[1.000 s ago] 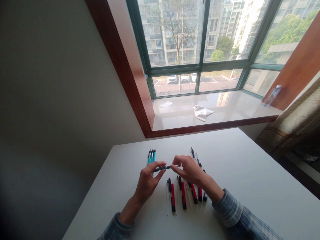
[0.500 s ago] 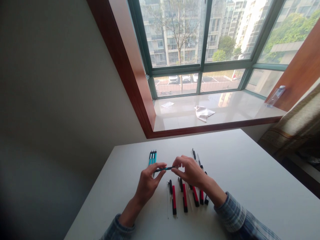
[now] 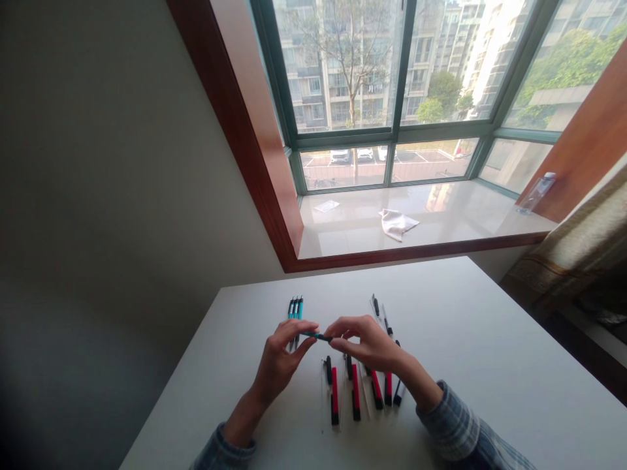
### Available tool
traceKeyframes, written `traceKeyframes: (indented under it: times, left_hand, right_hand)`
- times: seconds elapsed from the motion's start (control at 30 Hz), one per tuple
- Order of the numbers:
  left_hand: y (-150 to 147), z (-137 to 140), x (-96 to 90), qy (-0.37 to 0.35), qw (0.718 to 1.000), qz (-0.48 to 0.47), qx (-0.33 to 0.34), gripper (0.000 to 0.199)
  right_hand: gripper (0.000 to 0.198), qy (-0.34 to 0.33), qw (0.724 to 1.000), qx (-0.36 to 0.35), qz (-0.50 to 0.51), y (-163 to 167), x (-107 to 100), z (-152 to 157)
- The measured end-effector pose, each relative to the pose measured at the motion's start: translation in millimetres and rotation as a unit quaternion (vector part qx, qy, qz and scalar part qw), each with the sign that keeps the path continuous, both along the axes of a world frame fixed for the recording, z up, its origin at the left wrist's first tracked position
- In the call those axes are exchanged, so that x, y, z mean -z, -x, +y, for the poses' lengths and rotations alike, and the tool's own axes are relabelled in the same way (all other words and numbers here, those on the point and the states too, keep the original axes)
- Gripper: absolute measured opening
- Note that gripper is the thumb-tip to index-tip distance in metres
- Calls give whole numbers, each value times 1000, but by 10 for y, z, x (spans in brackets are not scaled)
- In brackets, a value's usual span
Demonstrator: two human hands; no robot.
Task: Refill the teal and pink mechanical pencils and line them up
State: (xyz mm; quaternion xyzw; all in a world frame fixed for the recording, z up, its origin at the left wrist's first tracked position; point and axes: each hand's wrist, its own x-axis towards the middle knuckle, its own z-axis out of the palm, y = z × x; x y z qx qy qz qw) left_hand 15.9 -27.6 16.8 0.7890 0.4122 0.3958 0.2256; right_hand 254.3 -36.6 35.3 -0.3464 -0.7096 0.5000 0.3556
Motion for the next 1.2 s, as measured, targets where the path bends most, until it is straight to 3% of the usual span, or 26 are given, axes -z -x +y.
traceKeyframes:
  times: [0.1,0.2,0.3,0.4,0.47,0.67,0.9,1.2]
  left_hand:
    - [5,0,-7,-19,1000,-2,-14,16]
    - [61,38,20,-46,997,-13,-62,32]
    - [178,130,59,-59,990,-23,-123,47]
    - [303,227,89,-51,974,-39,-216,39]
    - [361,266,104,-37,968,-42,-244,33]
    - [428,292,168,-3,971,-14,-239,28]
    - [498,304,260,10,963,25,-269,25]
    - [559,283,265,0,963,24,-269,26]
  right_hand:
    - [36,59,996,-40,58,3,-9,4]
    - [40,68,995,-5,74,59,60,-1]
    - [39,26,998,55,30,132,160,-12]
    - [32,-41,996,64,-53,210,223,-22]
    - [26,-86,989,55,-104,277,230,-21]
    - [25,-196,951,13,-238,560,189,57]
    - [18,-237,906,-2,-351,827,171,147]
    - [9,-288,876,-8,-387,989,148,94]
